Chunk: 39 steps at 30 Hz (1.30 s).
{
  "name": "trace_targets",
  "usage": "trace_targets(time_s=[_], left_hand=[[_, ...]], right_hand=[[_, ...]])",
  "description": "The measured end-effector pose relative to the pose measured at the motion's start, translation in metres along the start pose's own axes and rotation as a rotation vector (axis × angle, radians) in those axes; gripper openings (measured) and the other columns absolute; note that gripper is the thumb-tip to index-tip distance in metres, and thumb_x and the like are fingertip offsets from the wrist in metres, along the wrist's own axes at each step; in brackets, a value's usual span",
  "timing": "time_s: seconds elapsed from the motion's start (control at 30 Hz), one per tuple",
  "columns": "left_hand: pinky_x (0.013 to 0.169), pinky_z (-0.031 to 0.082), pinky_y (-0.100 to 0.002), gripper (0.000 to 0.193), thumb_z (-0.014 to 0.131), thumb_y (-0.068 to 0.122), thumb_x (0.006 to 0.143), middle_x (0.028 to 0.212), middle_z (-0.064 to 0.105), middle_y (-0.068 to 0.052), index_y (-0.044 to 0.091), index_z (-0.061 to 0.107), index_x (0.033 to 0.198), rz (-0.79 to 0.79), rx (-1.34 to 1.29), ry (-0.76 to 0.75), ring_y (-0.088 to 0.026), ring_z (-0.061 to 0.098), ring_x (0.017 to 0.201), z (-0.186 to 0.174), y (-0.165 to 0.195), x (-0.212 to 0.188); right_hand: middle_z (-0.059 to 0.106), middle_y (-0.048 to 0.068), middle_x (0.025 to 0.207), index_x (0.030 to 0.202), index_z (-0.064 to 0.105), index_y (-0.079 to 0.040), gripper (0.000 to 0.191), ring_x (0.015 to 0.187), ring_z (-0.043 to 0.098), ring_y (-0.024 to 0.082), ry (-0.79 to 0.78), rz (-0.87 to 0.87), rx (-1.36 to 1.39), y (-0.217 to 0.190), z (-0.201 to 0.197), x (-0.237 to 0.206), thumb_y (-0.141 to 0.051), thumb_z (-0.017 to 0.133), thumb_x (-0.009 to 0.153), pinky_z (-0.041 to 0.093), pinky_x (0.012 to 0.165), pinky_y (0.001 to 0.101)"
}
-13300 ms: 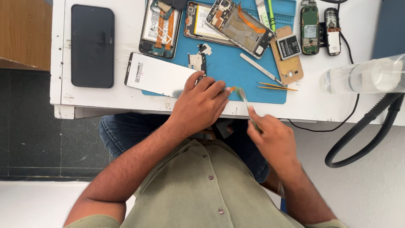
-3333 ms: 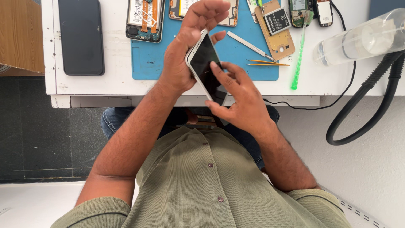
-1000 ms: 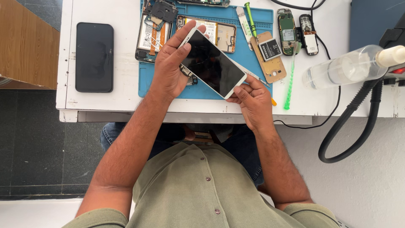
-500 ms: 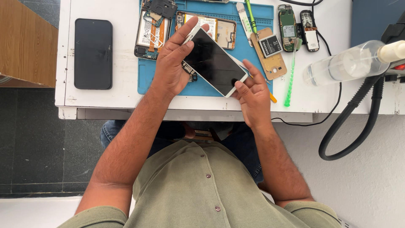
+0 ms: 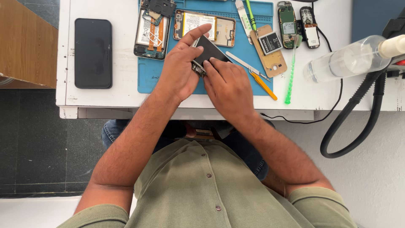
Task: The person cleans a flexible ribbon cable with a metal tool and a brush, then connects it to a smartphone display. They attach the display to the phone chassis, insert the battery, and align the back cover.
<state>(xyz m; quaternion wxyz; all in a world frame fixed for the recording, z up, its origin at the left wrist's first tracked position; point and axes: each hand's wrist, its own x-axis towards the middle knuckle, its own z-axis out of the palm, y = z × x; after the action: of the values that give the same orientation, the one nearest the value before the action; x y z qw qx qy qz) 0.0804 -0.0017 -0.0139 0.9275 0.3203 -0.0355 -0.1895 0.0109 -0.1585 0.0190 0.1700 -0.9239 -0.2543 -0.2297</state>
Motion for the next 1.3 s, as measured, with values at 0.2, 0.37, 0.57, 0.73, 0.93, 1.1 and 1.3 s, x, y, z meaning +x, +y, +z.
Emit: trace_targets(time_s=[0.2,0.37,0.57,0.73,0.93,1.1,1.3], left_hand=[[0.109,0.041,-0.038,0.046,0.053,0.014,0.109,0.120,0.049,-0.007,0.001,0.054,0.152,-0.031,-0.115,0.058,-0.019,0.047,0.110,0.005,0.009,0.001],[0.112,0.044,-0.040,0.060,0.058,0.015,0.102,0.132,0.055,-0.012,0.004,0.035,0.157,-0.062,0.026,0.028,-0.020,0.054,0.125,0.004,0.011,0.008],[0.109,0.053,-0.040,0.072,0.068,0.010,0.102,0.131,0.063,-0.014,0.008,0.028,0.162,0.065,0.478,-0.070,-0.022,0.064,0.123,0.003,0.004,0.034],[0.074,0.059,-0.028,0.076,0.073,0.010,0.099,0.118,0.071,-0.010,0.020,0.029,0.160,0.048,0.705,-0.117,-0.013,0.069,0.096,-0.004,0.007,0.055],[0.081,0.060,-0.027,0.065,0.068,0.002,0.106,0.125,0.073,-0.008,0.019,0.037,0.161,0.201,0.905,-0.269,-0.012,0.070,0.103,-0.023,0.005,0.056],[0.095,0.064,-0.031,0.063,0.064,-0.002,0.107,0.130,0.070,-0.009,0.018,0.036,0.160,0.271,0.950,-0.331,-0.015,0.075,0.117,-0.030,0.003,0.054],[0.099,0.062,-0.034,0.068,0.066,-0.001,0.107,0.124,0.075,-0.009,0.022,0.034,0.162,0.235,0.984,-0.306,-0.017,0.075,0.118,-0.028,0.004,0.051]], right_hand=[[0.073,0.014,0.109,0.125,0.068,0.000,0.030,0.093,0.071,0.029,0.091,-0.009,0.066,0.017,0.000,0.011,-0.007,0.076,0.097,0.057,0.080,0.0421],[0.075,0.010,0.097,0.118,0.073,-0.003,0.021,0.083,0.074,0.018,0.197,0.361,0.399,0.049,-0.002,0.018,-0.006,0.072,0.098,0.060,0.074,0.0341],[0.075,0.005,0.097,0.110,0.073,0.003,0.012,0.082,0.068,0.009,0.243,0.650,1.259,0.097,0.004,0.026,-0.005,0.066,0.103,0.058,0.076,0.0244],[0.074,0.008,0.096,0.111,0.069,0.003,0.014,0.078,0.069,0.012,0.276,0.860,1.492,0.103,0.037,0.023,-0.007,0.069,0.101,0.060,0.072,0.0268],[0.073,0.003,0.106,0.131,0.064,0.000,0.030,0.092,0.069,0.008,0.191,0.625,1.184,0.115,0.043,0.012,-0.012,0.067,0.103,0.059,0.075,0.0233],[0.072,0.003,0.101,0.129,0.073,-0.002,0.025,0.082,0.063,0.007,0.176,0.563,1.051,0.131,0.042,0.015,-0.010,0.074,0.105,0.051,0.069,0.0213],[0.071,0.004,0.097,0.120,0.070,-0.003,0.017,0.079,0.064,0.011,0.177,0.531,1.191,0.141,0.046,0.005,-0.009,0.076,0.106,0.053,0.069,0.0252]])
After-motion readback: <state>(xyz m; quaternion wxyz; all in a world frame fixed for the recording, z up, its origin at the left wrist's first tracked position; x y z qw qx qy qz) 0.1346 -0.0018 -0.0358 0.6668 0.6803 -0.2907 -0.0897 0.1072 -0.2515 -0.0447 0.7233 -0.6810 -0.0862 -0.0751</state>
